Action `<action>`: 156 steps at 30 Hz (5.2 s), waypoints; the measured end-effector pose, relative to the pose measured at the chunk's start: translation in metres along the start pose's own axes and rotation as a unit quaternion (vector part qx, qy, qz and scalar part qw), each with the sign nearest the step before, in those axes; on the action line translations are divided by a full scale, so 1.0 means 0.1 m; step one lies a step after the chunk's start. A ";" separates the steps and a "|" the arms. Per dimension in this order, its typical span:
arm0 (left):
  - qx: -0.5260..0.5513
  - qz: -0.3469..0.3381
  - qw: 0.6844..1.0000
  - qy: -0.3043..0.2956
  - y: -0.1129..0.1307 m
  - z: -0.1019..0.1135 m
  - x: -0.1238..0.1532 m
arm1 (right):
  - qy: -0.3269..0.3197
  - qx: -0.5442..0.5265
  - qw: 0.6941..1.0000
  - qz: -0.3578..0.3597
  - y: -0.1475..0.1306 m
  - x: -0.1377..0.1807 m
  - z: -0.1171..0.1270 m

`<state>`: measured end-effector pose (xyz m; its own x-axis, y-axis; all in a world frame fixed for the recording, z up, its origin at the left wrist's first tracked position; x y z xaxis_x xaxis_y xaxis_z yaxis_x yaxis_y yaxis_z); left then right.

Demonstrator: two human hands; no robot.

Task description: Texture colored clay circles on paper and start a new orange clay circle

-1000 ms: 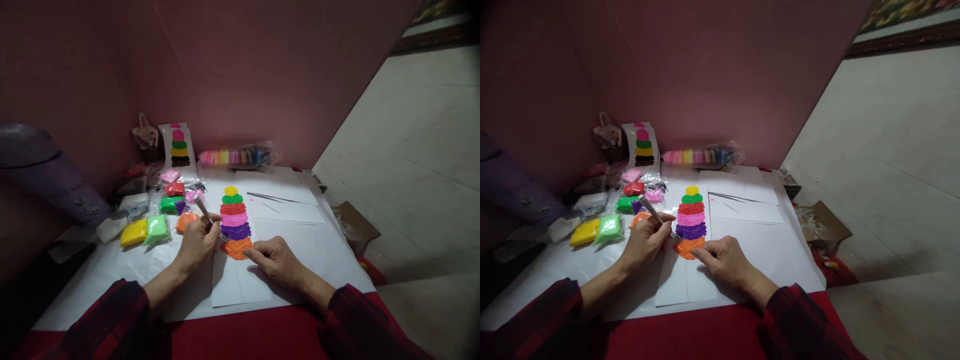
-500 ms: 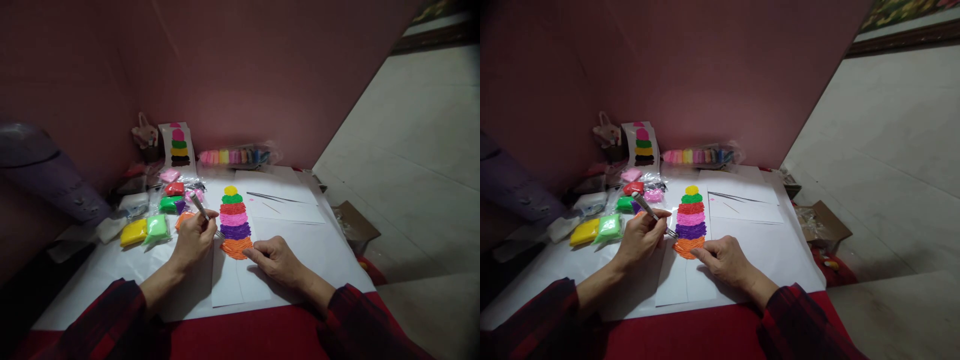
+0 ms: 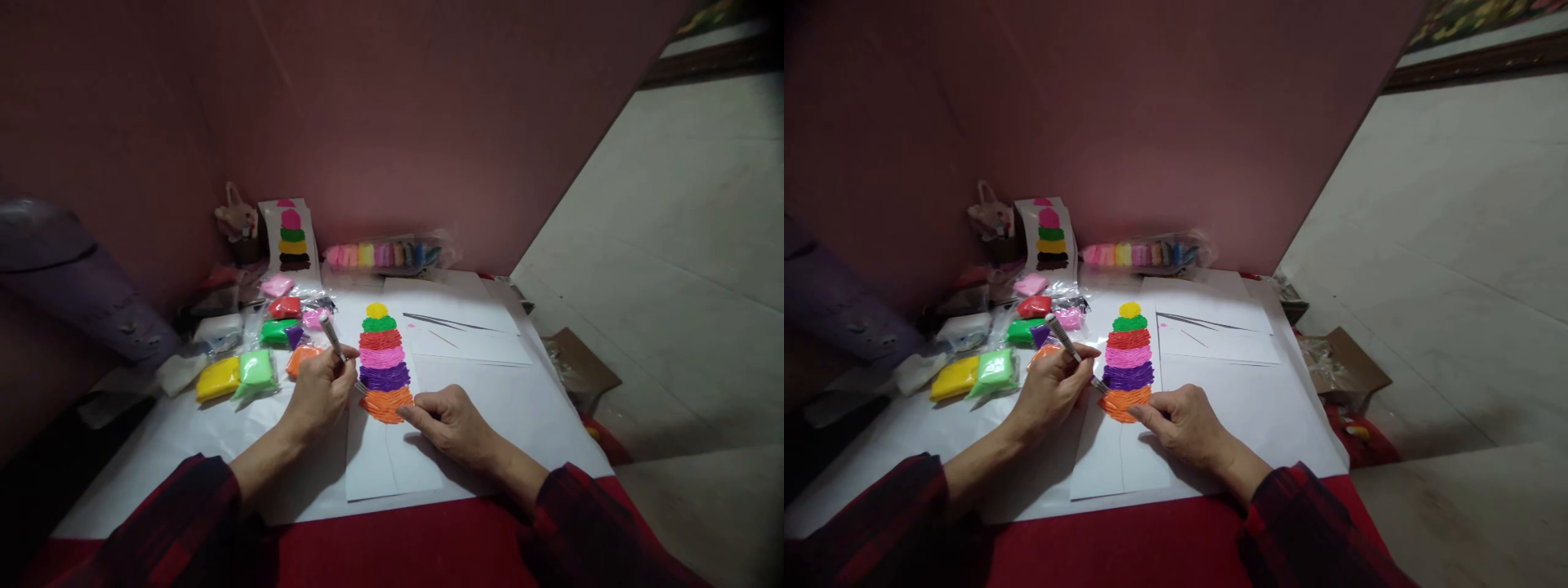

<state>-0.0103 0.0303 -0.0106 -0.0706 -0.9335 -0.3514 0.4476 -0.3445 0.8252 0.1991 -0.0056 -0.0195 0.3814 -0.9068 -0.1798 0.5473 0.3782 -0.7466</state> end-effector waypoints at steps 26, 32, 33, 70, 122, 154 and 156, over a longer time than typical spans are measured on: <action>0.031 0.004 0.999 0.019 0.05 0.06 0.00 | -0.001 0.003 1.000 0.003 -0.02 -0.01 0.00; 0.151 0.086 0.984 -0.048 0.13 -0.02 0.07 | 0.001 0.007 1.000 0.006 0.00 -0.01 0.00; 0.156 0.089 0.982 -0.056 0.13 -0.03 0.08 | 0.000 0.006 1.000 0.008 0.00 -0.01 0.00; 0.178 0.075 0.979 -0.058 0.20 -0.10 0.19 | -0.002 -0.003 1.000 0.002 -0.01 0.00 0.01; 0.123 0.061 0.989 -0.051 0.15 -0.10 0.26 | -0.123 -0.012 0.984 0.126 -0.14 0.08 -0.02; -0.018 -0.042 0.998 0.041 0.10 0.11 0.11 | -0.123 -0.011 0.984 0.129 -0.13 0.08 -0.03; 0.022 -0.002 0.999 0.028 0.10 0.09 0.13 | -0.124 -0.011 0.984 0.130 -0.14 0.08 -0.02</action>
<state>-0.0147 0.0137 -0.0026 -0.0218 -0.9258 -0.3775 0.4077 -0.3530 0.8421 0.1930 -0.0188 -0.0123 0.6775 -0.7059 -0.2064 0.3925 0.5844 -0.7103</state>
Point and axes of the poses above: each hand's wrist, its own x-axis away from the middle knuckle, its own z-axis out of the back of the hand, y = z × x, the point moved 1 cm from there along -x, towards the middle knuckle, and after that the axes turned 3 degrees about -z, right-handed, at the moved point
